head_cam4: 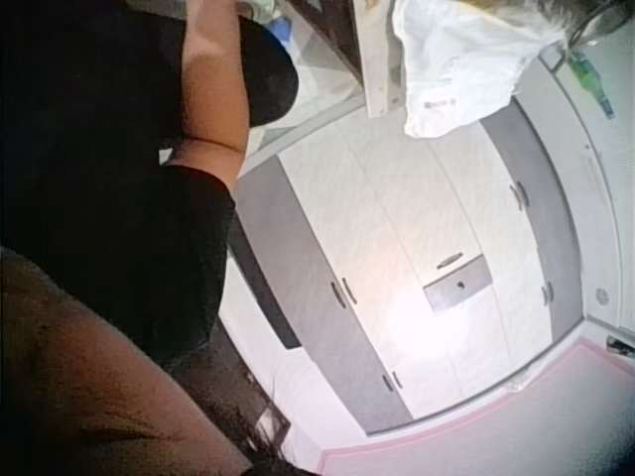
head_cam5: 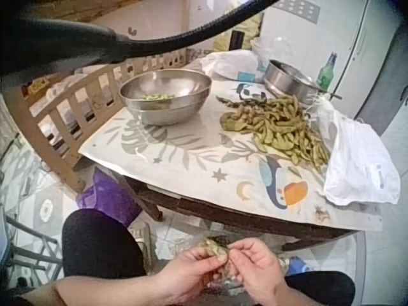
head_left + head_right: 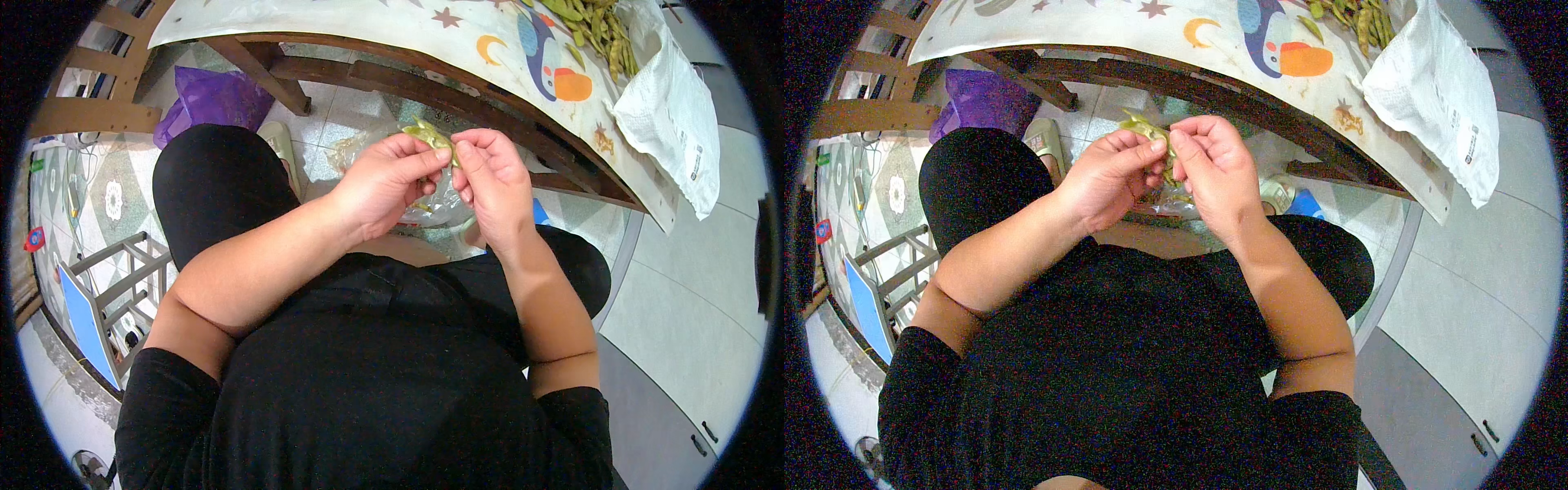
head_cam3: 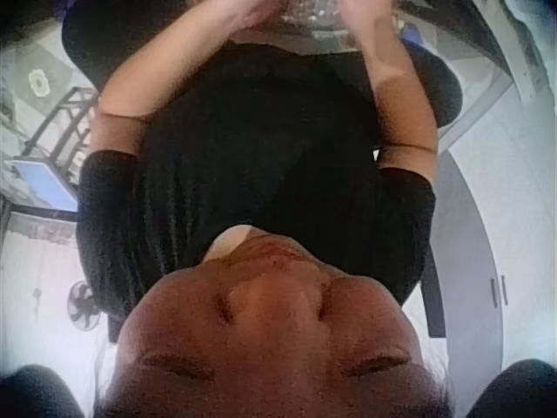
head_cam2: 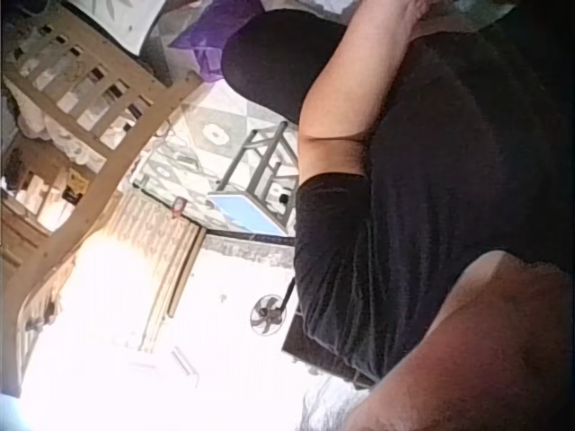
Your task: The person sits on the floor and shells edamame by hand, removing the beans from the pods and placing them into a metal bowl. Empty pods are discarded into a plastic bag on the floor.
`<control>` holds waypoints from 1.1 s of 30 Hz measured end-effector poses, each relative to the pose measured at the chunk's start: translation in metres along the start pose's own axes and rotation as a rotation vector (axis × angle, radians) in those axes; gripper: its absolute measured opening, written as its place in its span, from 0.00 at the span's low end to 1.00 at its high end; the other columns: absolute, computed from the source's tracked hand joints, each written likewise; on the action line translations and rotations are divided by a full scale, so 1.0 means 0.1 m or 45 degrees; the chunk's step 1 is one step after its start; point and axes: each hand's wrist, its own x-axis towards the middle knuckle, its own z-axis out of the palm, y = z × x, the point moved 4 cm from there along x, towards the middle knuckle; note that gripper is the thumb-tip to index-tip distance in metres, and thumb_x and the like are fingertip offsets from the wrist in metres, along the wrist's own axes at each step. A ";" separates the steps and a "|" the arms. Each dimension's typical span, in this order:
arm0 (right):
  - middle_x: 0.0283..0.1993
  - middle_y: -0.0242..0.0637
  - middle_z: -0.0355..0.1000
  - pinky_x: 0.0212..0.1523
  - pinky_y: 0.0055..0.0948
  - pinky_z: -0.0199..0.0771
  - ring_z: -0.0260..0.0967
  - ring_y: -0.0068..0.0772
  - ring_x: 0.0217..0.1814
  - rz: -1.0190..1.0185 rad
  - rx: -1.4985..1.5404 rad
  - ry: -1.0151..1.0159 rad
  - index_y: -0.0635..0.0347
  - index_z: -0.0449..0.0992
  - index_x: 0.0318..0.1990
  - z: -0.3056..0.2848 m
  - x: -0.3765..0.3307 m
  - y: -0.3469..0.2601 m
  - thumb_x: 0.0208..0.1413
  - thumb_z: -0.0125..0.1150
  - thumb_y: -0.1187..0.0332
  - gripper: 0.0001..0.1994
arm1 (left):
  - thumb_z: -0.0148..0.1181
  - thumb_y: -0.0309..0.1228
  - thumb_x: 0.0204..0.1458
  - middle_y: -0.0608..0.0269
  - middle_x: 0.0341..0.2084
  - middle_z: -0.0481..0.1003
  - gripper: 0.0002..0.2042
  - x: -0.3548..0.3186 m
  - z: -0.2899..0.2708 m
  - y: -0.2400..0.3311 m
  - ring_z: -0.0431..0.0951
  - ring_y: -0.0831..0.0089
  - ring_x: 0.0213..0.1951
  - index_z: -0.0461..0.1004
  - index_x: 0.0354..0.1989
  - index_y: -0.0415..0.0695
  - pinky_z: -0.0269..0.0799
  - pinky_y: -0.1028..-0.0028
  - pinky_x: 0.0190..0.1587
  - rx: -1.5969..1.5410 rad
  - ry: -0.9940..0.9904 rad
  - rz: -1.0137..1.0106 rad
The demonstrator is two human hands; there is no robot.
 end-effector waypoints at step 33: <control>0.22 0.44 0.67 0.24 0.32 0.64 0.66 0.39 0.23 -0.290 -0.978 0.008 0.64 0.65 0.23 -0.05 0.08 0.08 0.49 0.48 0.67 0.09 | 0.44 0.22 0.48 0.61 0.30 0.67 0.03 0.01 0.00 -0.03 0.68 0.75 0.32 0.63 0.30 0.41 0.66 0.75 0.38 -0.350 -0.105 -0.092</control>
